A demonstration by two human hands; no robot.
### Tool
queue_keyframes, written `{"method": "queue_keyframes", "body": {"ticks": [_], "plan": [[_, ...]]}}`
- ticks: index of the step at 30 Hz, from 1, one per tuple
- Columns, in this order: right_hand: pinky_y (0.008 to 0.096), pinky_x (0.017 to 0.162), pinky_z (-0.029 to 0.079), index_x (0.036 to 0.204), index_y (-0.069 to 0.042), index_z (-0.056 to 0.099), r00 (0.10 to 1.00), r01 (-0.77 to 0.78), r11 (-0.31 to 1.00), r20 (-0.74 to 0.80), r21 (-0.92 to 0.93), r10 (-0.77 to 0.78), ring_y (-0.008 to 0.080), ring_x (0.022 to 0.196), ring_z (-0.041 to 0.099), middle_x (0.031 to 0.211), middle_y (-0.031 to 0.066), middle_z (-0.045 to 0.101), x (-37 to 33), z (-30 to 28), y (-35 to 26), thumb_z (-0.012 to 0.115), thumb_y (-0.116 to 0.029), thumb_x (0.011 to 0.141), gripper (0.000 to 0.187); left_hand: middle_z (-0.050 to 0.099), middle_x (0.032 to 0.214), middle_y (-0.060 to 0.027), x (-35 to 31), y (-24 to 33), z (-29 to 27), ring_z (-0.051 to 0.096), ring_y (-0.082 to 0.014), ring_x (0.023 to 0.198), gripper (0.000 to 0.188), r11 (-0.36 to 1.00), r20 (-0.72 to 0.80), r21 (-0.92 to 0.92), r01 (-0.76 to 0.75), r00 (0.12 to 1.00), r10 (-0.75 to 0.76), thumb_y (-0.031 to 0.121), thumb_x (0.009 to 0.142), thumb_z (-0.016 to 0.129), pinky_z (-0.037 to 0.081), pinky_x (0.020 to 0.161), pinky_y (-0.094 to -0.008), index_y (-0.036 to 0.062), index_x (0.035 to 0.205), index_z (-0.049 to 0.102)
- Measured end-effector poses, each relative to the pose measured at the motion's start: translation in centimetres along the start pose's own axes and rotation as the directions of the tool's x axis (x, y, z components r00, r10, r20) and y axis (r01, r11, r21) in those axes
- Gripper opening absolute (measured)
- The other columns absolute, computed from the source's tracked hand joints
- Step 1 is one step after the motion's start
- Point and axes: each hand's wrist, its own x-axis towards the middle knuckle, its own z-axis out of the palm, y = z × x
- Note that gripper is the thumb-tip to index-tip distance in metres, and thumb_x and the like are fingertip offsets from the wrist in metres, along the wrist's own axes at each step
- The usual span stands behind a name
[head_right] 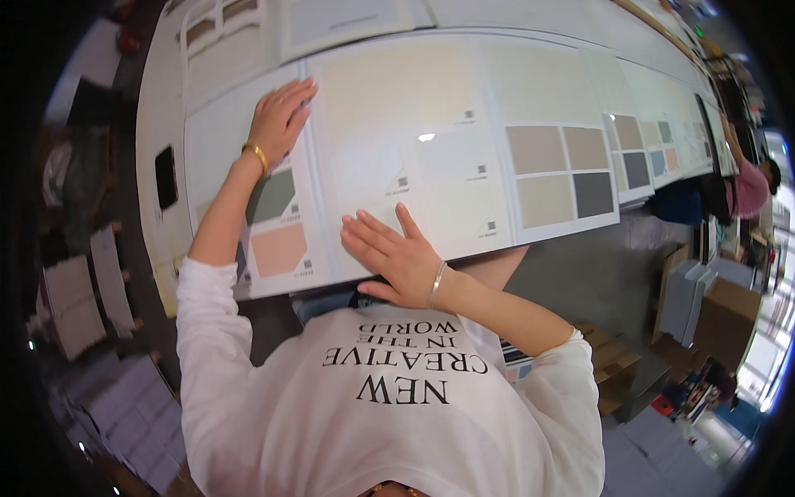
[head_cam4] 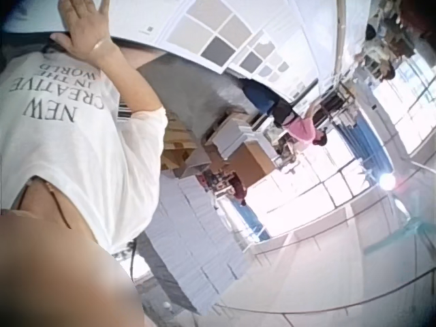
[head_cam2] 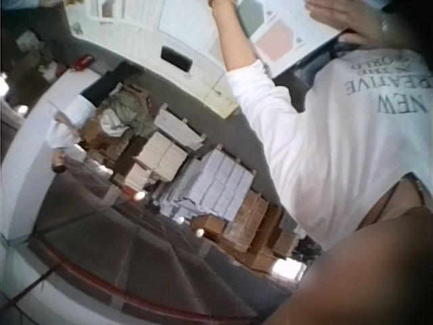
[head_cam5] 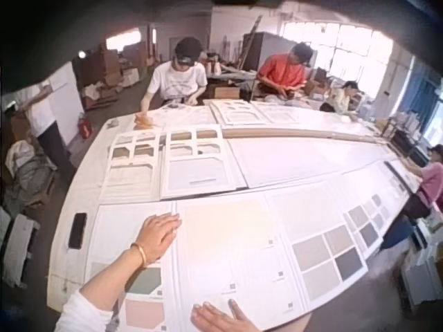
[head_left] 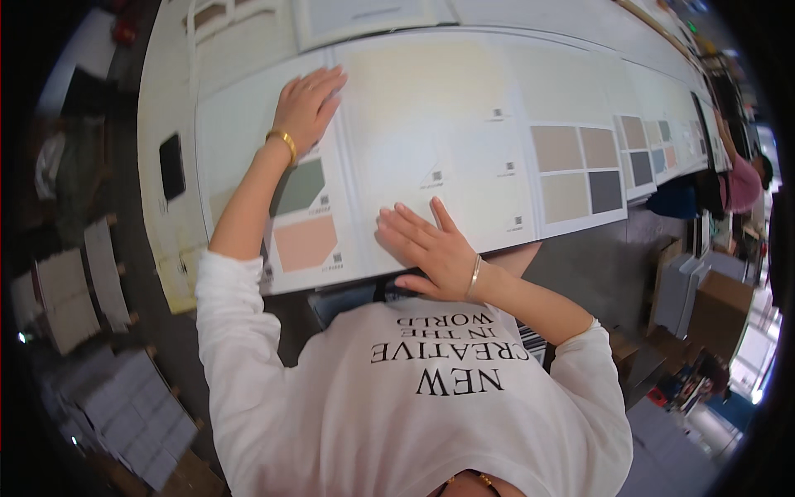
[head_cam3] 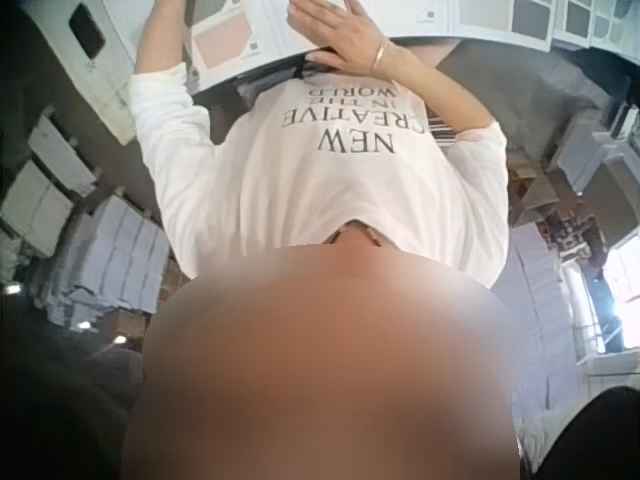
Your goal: Inspecting and comparing material and color swatches in a sample book at a workbench.
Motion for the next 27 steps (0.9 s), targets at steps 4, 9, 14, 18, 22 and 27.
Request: {"method": "queue_keyframes", "body": {"ticks": [4, 9, 14, 18, 22, 27], "plan": [[0.0593, 0.117, 0.011, 0.152, -0.003, 0.026, 0.971, -0.214, 0.963, -0.146, -0.164, 0.191, 0.0278, 0.15, 0.017, 0.161, 0.0146, 0.021, 4.8, -1.4, 2.3, 0.052, -0.048, 0.094, 0.078, 0.049, 0.146, -0.0094, 1.7, 0.1, -0.3, 0.04, -0.0274, 0.138, 0.042, 1.0, -0.046, 0.018, 0.009, 0.999, -0.008, 0.019, 0.093, 0.052, 0.028, 0.115, -0.0443, 0.0112, 0.134, 0.053], [0.0577, 0.118, 0.007, 0.152, -0.002, 0.025, 0.949, -0.281, 0.952, -0.184, -0.124, 0.256, 0.026, 0.151, 0.016, 0.161, 0.0141, 0.023, 13.4, -1.5, 6.0, 0.04, -0.058, 0.096, 0.081, 0.036, 0.155, -0.0118, 4.6, -1.2, 2.4, 0.033, -0.03, 0.143, 0.054, 0.995, -0.027, 0.089, 0.048, 0.999, -0.046, 0.02, 0.095, 0.05, 0.025, 0.116, -0.0467, 0.0054, 0.146, 0.04], [0.0532, 0.12, 0.001, 0.154, -0.003, 0.023, 0.857, -0.48, 0.876, -0.238, -0.043, 0.457, 0.0222, 0.151, 0.013, 0.162, 0.0114, 0.022, 17.3, -4.2, 12.5, 0.041, -0.062, 0.093, 0.086, 0.035, 0.155, -0.0145, 6.5, -2.0, 5.4, 0.032, -0.0325, 0.143, 0.056, 0.999, 0.036, 0.004, -0.051, 0.998, 0.051, 0.017, 0.095, 0.049, 0.024, 0.118, -0.0455, 0.0048, 0.148, 0.038], [0.052, 0.121, -0.001, 0.155, -0.005, 0.019, 0.834, -0.506, 0.859, -0.299, -0.078, 0.464, 0.0183, 0.152, 0.006, 0.164, 0.0079, 0.014, 18.8, -5.4, 18.6, 0.037, -0.065, 0.093, 0.089, 0.035, 0.155, -0.0184, 5.1, -3.9, 3.9, 0.032, -0.035, 0.143, 0.055, 0.995, 0.053, 0.093, 0.021, 0.998, -0.026, 0.009, 0.095, 0.047, 0.022, 0.119, -0.0441, 0.0008, 0.148, 0.037], [0.0495, 0.121, -0.004, 0.156, -0.006, 0.013, 0.742, -0.635, 0.77, -0.33, -0.064, 0.584, 0.018, 0.152, 0.003, 0.165, 0.0066, 0.009, 14.0, -9.2, 22.6, 0.03, -0.058, 0.098, 0.081, 0.034, 0.155, -0.0201, 5.0, -3.6, 3.5, 0.031, -0.0376, 0.143, 0.052, 0.99, 0.048, 0.143, -0.015, 0.999, 0.008, 0.013, 0.098, 0.042, 0.024, 0.117, -0.0454, -0.0007, 0.148, 0.037], [0.048, 0.121, -0.005, 0.157, -0.006, 0.011, 0.734, -0.658, 0.747, -0.305, -0.095, 0.607, 0.0186, 0.152, 0.001, 0.165, 0.0072, 0.008, 11.1, -10.9, 24.7, 0.027, -0.055, 0.099, 0.078, 0.04, 0.149, -0.0263, 6.3, 1.7, 1.1, 0.034, -0.0387, 0.14, 0.053, 0.99, 0.117, 0.139, -0.019, 0.993, 0.003, 0.023, 0.102, 0.041, 0.021, 0.12, -0.0441, -0.0113, 0.142, 0.037]]}}
